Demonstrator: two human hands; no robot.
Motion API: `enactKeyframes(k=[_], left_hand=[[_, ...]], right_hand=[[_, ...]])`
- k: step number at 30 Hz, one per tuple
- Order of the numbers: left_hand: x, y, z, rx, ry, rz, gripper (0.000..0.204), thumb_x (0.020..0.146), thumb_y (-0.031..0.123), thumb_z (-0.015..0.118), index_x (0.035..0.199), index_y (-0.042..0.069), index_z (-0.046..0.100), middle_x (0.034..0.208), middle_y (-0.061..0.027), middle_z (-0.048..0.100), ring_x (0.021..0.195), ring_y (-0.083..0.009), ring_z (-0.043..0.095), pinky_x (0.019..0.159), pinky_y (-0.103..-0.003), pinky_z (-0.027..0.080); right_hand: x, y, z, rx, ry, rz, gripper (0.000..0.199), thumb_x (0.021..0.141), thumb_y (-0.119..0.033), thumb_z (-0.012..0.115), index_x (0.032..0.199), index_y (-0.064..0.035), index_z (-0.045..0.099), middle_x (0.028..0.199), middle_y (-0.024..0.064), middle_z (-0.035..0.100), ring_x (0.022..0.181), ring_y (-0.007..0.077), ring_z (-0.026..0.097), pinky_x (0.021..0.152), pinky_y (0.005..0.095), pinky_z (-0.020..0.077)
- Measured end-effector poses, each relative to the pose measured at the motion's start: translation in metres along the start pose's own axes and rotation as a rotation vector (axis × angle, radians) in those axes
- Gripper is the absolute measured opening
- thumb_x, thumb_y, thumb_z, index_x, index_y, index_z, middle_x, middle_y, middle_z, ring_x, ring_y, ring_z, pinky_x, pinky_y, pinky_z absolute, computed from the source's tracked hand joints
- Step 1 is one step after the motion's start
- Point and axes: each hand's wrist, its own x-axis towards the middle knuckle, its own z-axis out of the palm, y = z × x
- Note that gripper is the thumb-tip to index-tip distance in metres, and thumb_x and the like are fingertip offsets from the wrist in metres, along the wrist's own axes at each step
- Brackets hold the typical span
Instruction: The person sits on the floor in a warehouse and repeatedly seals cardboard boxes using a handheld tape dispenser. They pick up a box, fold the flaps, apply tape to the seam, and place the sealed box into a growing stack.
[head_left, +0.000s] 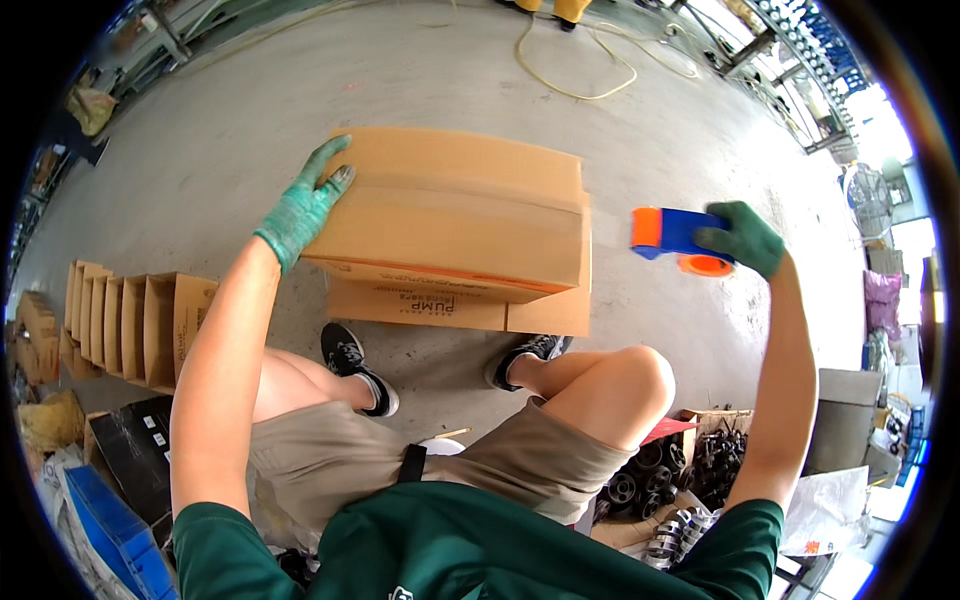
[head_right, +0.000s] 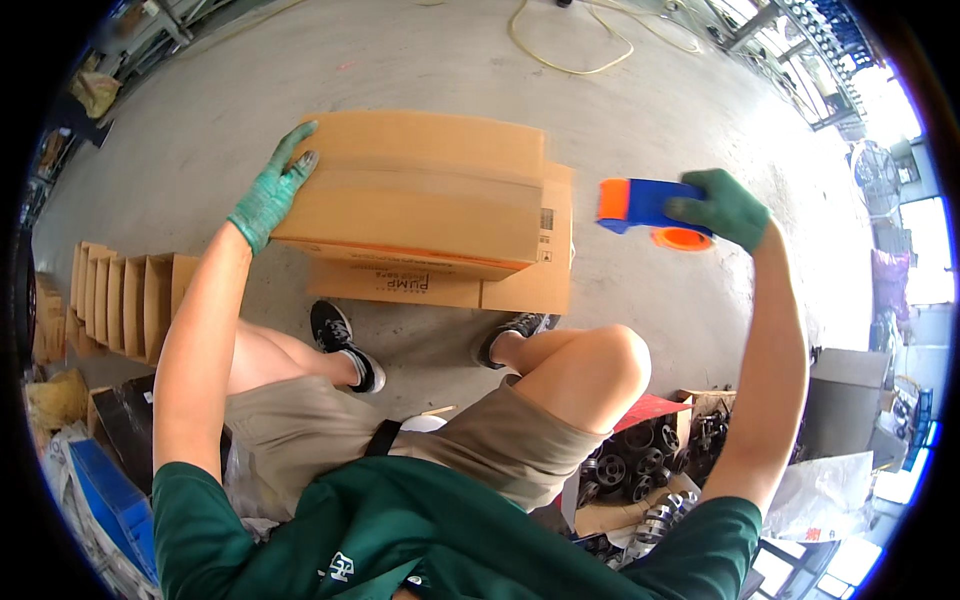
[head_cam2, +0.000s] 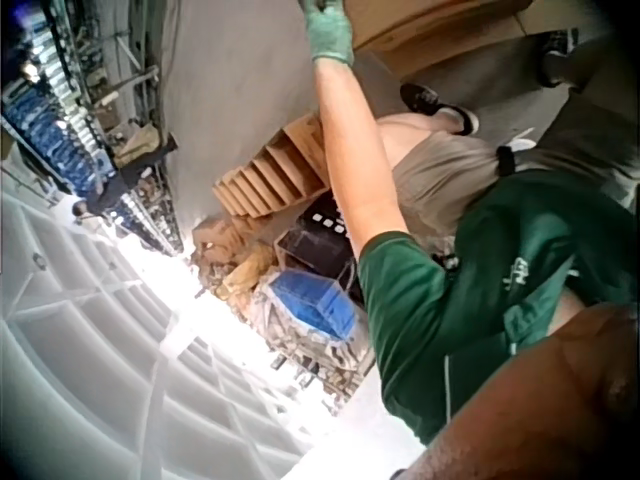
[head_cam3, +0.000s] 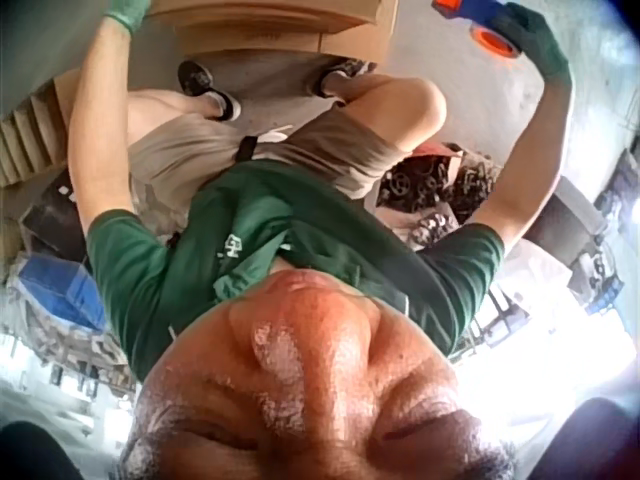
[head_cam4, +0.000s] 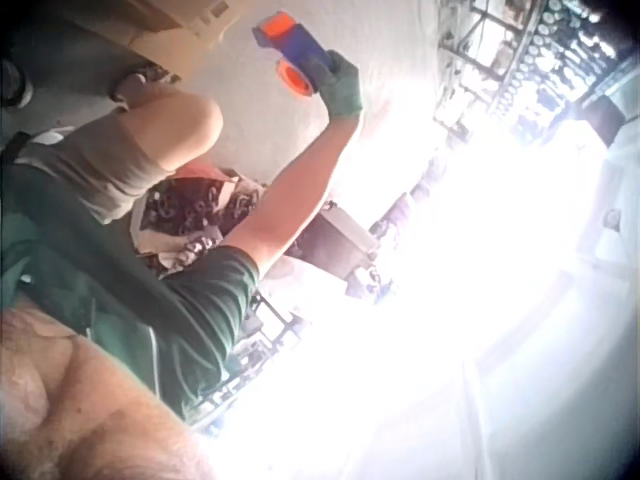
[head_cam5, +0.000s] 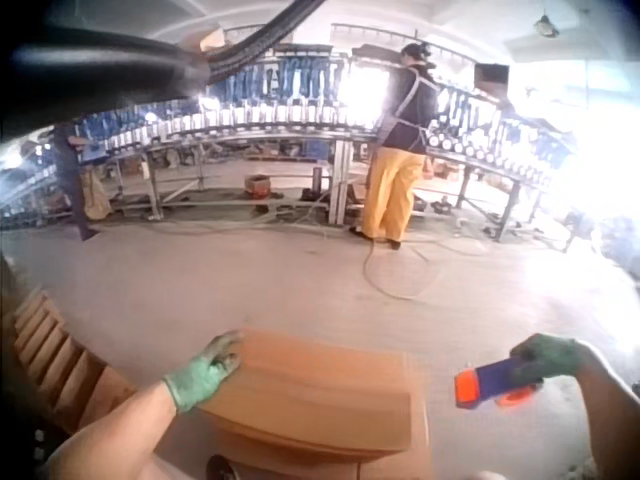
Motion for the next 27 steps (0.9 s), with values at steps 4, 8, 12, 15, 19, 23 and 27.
enactKeyframes(k=[4, 8, 12, 15, 19, 23, 27], left_hand=[[0.000, 0.004, 0.001, 0.046, 0.008, -0.008, 0.055, 0.100, 0.045, 0.059, 0.151, 0.032, 0.041, 0.154, -0.0117, 0.044, 0.138, -0.0275, 0.043, 0.116, -0.043, 0.035], [-0.001, 0.005, 0.002, 0.111, 0.043, 0.004, 0.059, 0.097, 0.046, 0.062, 0.150, 0.031, 0.042, 0.156, -0.0103, 0.042, 0.139, -0.0285, 0.043, 0.118, -0.045, 0.034], [0.001, 0.001, 0.002, 0.091, 0.036, 0.036, 0.061, 0.096, 0.044, 0.065, 0.150, 0.029, 0.042, 0.158, -0.0104, 0.038, 0.144, -0.0295, 0.037, 0.119, -0.045, 0.033], [0.003, 0.005, 0.002, -0.054, -0.029, -0.032, 0.061, 0.095, 0.042, 0.066, 0.150, 0.029, 0.042, 0.159, -0.0107, 0.037, 0.147, -0.0293, 0.033, 0.120, -0.044, 0.032], [0.000, 0.005, 0.004, 0.097, 0.037, 0.048, 0.060, 0.096, 0.040, 0.066, 0.150, 0.029, 0.042, 0.157, -0.0101, 0.040, 0.143, -0.0281, 0.039, 0.119, -0.044, 0.034], [-0.005, 0.010, 0.003, 0.045, 0.042, -0.001, 0.060, 0.097, 0.039, 0.065, 0.151, 0.030, 0.042, 0.157, -0.0103, 0.040, 0.143, -0.0277, 0.039, 0.119, -0.044, 0.035], [-0.006, 0.012, 0.002, -0.010, -0.030, -0.081, 0.061, 0.097, 0.042, 0.063, 0.152, 0.031, 0.039, 0.159, -0.0119, 0.037, 0.147, -0.0299, 0.034, 0.120, -0.046, 0.032]], right_hand=[[0.027, -0.029, 0.023, -0.035, -0.021, 0.016, 0.033, 0.084, -0.034, 0.076, 0.089, -0.0017, 0.068, 0.073, 0.0075, 0.061, 0.068, 0.0160, 0.054, 0.068, 0.0330, 0.0488], [0.045, -0.062, 0.034, -0.113, -0.082, -0.021, 0.042, 0.083, -0.039, 0.076, 0.096, 0.0003, 0.070, 0.085, 0.0149, 0.068, 0.077, 0.0237, 0.062, 0.076, 0.0378, 0.0509], [0.050, -0.107, 0.037, -0.216, -0.107, -0.034, 0.051, 0.082, -0.045, 0.073, 0.104, 0.0009, 0.072, 0.102, 0.0221, 0.071, 0.093, 0.0341, 0.067, 0.086, 0.0409, 0.0519], [0.045, -0.129, 0.038, -0.404, -0.125, -0.061, 0.050, 0.082, -0.046, 0.070, 0.099, 0.0008, 0.072, 0.095, 0.0231, 0.071, 0.085, 0.0344, 0.067, 0.082, 0.0405, 0.0529], [0.046, -0.127, 0.074, -0.326, -0.308, -0.111, 0.049, 0.080, -0.047, 0.069, 0.091, 0.0000, 0.071, 0.088, 0.0222, 0.070, 0.081, 0.0370, 0.065, 0.078, 0.0426, 0.0529], [0.039, -0.112, 0.072, -0.344, -0.125, -0.088, 0.045, 0.089, -0.044, 0.065, 0.097, 0.0001, 0.069, 0.091, 0.0219, 0.070, 0.080, 0.0354, 0.064, 0.078, 0.0407, 0.0516], [0.079, -0.063, 0.124, -0.192, 0.125, 0.045, 0.042, 0.093, -0.040, 0.062, 0.107, -0.0009, 0.068, 0.096, 0.0212, 0.072, 0.086, 0.0380, 0.070, 0.077, 0.0435, 0.0544]])
